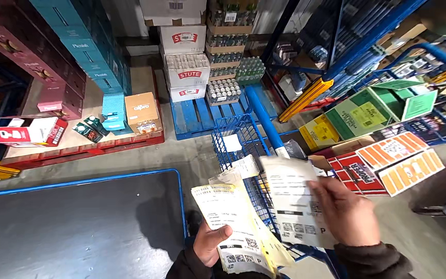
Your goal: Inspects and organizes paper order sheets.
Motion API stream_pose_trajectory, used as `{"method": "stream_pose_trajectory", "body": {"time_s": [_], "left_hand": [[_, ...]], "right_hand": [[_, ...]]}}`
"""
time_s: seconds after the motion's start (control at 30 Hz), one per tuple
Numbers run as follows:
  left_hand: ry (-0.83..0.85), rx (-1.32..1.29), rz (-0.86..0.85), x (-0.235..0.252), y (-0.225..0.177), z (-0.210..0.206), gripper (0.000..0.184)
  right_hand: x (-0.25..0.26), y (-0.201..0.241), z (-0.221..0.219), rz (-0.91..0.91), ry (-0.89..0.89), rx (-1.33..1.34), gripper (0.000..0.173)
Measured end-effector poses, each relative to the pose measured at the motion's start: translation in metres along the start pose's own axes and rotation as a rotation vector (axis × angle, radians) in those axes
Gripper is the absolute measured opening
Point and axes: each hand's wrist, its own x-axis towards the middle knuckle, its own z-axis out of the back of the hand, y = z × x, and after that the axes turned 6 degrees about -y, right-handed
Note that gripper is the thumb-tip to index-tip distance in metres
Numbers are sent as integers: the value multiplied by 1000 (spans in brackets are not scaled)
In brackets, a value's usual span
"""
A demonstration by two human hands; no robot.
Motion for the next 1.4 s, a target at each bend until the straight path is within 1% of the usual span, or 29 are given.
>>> {"method": "stream_pose_trajectory", "body": {"time_s": [0.03,0.07,0.13,0.2,0.27,0.33,0.37,0.43,0.47,0.5,0.53,0.57,0.6,0.67,0.7,0.73,0.77,0.87,0.9,0.97,1.03,1.1,1.17,1.2,1.27,1.33,1.4], "left_hand": [[33,6,4,1,1,2,40],[32,25,13,1,1,2,41],[-44,89,26,1,4,-1,46],[-161,152,33,1,6,-4,53],[-235,166,45,0,7,-5,56],[-217,147,53,-2,6,-3,56],[-189,135,57,-4,6,-2,55],[-132,118,76,-5,6,0,57],[-135,116,87,-4,6,-1,57],[-159,126,97,-4,6,-4,59],[-195,137,105,-3,6,-6,59],[-237,149,110,-3,5,-9,57],[-281,159,112,-3,5,-11,55],[-319,149,102,-3,4,-11,52],[-326,140,97,-4,4,-12,50],[-330,135,93,-3,5,-12,50],[-328,131,88,-3,5,-12,51],[-328,114,77,-1,7,-12,57],[-330,109,68,-2,6,-11,58],[-341,104,57,-2,4,-9,60],[-346,96,54,-2,3,-9,60],[-338,79,50,-2,1,-11,57],[-312,64,40,-3,0,-9,57],[-300,57,37,-3,-1,-8,57],[-256,37,31,-5,-1,-5,57],[-179,33,33,-5,-2,-1,56],[-134,59,48,-4,-1,-1,55]], "right_hand": [[-5,4,-8,-12,70,45,29],[-11,10,-16,-58,163,121,28],[-20,19,-31,-229,347,308,24],[-22,25,-39,-341,427,439,21],[-24,27,-43,-344,429,451,22],[-22,28,-45,-344,494,449,22],[-21,28,-47,-360,574,465,22],[-18,31,-54,-382,793,494,23],[-18,32,-59,-379,876,493,23],[-20,32,-64,-379,901,487,23],[-23,32,-65,-381,880,484,24],[-27,32,-64,-373,807,481,26],[-32,34,-61,-343,688,476,29],[-45,40,-58,-209,423,460,32],[-50,44,-56,-139,351,447,35],[-55,48,-56,-84,312,424,39],[-59,53,-57,-51,283,392,40],[-59,60,-60,-72,237,355,24],[-56,61,-59,-89,248,361,21],[-54,61,-55,-99,276,362,26],[-49,56,-48,-119,257,373,32],[-42,48,-38,-185,189,414,33],[-30,32,-23,-267,94,419,28],[-22,23,-15,-270,38,348,26],[-10,6,-6,-192,-11,100,29],[-10,3,-13,-111,53,3,28],[-21,15,-29,-95,167,64,26]]}}
